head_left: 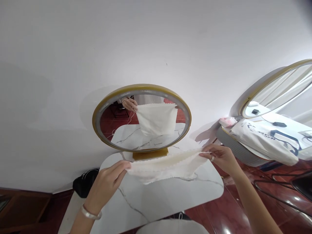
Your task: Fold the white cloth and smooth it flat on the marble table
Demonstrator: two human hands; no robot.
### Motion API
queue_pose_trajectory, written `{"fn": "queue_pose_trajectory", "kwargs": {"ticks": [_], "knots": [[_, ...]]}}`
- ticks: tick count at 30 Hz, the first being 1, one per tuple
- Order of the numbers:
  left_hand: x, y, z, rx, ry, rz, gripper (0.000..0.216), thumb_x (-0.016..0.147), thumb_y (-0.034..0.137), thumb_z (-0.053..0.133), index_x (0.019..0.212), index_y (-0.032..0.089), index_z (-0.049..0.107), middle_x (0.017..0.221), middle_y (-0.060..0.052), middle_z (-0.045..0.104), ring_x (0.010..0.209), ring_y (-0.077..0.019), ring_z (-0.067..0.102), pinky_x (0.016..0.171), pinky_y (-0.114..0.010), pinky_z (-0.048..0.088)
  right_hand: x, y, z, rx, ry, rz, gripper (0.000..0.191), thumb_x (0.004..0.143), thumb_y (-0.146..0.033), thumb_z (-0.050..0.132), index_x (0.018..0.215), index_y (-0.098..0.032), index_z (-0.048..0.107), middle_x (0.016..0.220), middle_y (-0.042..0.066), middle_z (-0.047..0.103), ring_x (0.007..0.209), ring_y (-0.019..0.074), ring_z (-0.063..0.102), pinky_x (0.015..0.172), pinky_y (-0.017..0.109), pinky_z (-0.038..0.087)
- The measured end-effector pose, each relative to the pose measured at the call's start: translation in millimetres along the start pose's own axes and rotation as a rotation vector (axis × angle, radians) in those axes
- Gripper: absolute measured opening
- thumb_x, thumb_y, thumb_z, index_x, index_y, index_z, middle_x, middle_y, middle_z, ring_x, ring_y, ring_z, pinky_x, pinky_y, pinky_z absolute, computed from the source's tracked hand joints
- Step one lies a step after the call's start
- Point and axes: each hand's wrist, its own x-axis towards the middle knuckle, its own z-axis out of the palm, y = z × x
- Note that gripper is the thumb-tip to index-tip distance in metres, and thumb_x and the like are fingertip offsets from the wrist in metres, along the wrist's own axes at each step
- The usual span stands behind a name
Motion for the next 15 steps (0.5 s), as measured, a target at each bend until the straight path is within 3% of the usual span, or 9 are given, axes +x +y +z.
{"fn": "queue_pose_trajectory", "kwargs": {"ticks": [3,7,15], "knots": [[10.2,-0.1,11.9,-0.053,-0.084,-0.063,0.021,0.094,0.034,0.044,0.092,0.026,0.063,0.087,0.001,0.073,0.072,-0.0130,0.069,0.065,-0.019,0.053,-2.4,-0.2,-10.6,0.004,0.019,0.000,0.029,0.070,-0.049,0.076,0.073,-0.020,0.070,0.079,0.007,0.070,0.073,0.0184,0.063,0.064,0.027,0.052],[13.6,4.3,20.2,-0.125,-0.153,-0.089,0.021,0.094,0.034,0.046,0.085,0.025,0.063,0.092,0.000,0.072,0.079,-0.0139,0.069,0.070,-0.021,0.054,-16.9,0.8,-27.5,-0.062,0.008,-0.045,0.027,0.069,-0.049,0.076,0.069,-0.022,0.072,0.079,0.008,0.070,0.074,0.0203,0.065,0.067,0.028,0.054],[-15.8,41.2,10.3,-0.255,-0.428,-0.140,0.018,0.088,0.032,0.059,0.074,0.025,0.067,0.080,0.003,0.073,0.076,-0.0123,0.070,0.073,-0.016,0.054,-95.6,3.0,-74.6,-0.048,-0.197,-0.007,0.010,0.072,-0.035,0.076,0.072,-0.025,0.075,0.072,0.007,0.068,0.066,0.0206,0.065,0.059,0.029,0.053]]}}
